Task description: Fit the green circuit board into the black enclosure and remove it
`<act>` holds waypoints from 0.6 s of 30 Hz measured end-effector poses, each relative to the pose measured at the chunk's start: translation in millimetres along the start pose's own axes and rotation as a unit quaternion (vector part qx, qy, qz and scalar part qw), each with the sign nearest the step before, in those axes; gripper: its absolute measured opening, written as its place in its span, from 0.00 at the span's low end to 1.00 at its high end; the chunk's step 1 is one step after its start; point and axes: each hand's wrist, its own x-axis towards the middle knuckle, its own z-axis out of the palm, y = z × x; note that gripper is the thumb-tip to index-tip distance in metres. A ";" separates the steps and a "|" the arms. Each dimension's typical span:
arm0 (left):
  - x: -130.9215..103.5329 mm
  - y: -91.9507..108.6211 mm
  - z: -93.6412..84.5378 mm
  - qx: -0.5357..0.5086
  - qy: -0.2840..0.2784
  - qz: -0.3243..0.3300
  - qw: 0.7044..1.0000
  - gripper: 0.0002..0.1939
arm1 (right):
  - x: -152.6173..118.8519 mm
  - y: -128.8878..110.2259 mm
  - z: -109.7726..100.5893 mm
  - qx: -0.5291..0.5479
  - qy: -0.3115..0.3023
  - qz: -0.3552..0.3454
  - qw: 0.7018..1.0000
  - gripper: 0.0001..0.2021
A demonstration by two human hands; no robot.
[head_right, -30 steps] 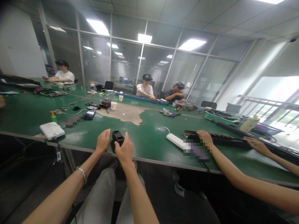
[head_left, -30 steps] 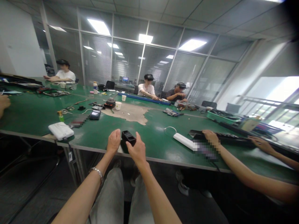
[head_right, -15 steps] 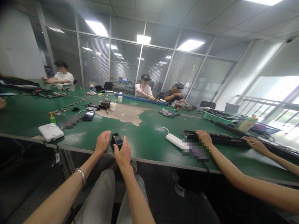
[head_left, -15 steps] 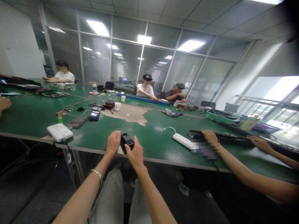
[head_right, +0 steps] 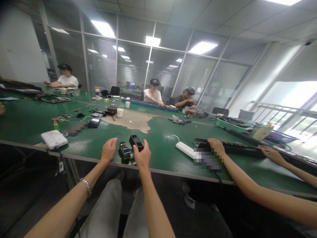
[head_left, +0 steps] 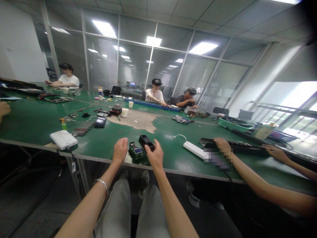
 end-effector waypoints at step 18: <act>0.2 -4.2 2.3 -0.006 -0.004 -0.003 1.000 0.21 | -6.1 32.7 -1.1 -0.125 -0.047 -0.067 0.989 0.37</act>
